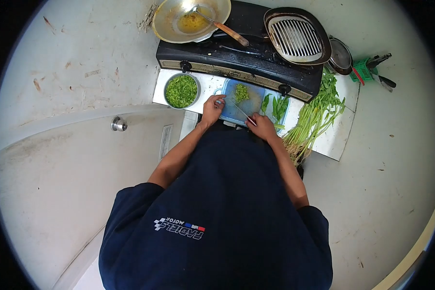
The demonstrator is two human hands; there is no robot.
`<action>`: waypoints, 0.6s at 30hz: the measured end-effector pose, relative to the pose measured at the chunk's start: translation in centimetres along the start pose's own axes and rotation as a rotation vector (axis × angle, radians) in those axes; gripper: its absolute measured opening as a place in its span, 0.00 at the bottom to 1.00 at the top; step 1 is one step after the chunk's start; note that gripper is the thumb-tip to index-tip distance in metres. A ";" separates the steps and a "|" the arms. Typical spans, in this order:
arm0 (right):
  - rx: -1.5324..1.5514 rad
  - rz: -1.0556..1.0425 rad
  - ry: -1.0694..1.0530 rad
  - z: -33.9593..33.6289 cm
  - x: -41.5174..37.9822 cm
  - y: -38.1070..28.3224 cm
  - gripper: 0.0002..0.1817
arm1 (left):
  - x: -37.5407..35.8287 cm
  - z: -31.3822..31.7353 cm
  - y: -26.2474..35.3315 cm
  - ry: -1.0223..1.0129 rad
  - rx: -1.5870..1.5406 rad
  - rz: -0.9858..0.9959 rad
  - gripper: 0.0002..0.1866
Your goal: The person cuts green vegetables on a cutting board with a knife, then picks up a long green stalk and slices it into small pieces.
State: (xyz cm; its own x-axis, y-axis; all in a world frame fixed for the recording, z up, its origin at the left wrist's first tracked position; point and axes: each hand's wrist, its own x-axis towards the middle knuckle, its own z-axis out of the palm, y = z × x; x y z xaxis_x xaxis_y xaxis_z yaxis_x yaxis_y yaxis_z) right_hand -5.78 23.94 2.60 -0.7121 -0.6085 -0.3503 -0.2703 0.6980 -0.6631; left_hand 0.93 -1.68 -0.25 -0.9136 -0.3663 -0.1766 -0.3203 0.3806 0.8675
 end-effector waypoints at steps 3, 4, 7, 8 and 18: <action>-0.026 0.009 -0.019 0.5 1.0 -0.9 0.21 | -0.2 -0.2 -0.6 0.036 -0.042 -0.045 0.20; -0.046 0.013 -0.004 0.9 1.4 -0.9 0.21 | -0.2 -0.1 -0.7 0.042 -0.059 -0.068 0.20; -0.056 0.062 0.080 1.3 1.7 -0.8 0.20 | -0.2 -0.7 -0.8 0.020 -0.081 -0.107 0.20; -0.048 0.086 0.116 1.4 1.8 -0.9 0.20 | -0.2 -1.0 -0.7 0.016 -0.086 -0.111 0.20; -0.018 0.102 0.128 1.4 1.2 -2.1 0.20 | 1.9 -3.2 -1.1 -0.109 -0.063 -0.094 0.19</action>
State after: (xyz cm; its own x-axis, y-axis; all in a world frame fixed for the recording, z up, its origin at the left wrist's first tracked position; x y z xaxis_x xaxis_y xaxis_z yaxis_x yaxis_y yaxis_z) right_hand -5.15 21.21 2.67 -0.8128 -0.4821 -0.3268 -0.2034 0.7608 -0.6163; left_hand 0.33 -5.56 -0.07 -0.9032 -0.3021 -0.3048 -0.3923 0.2932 0.8719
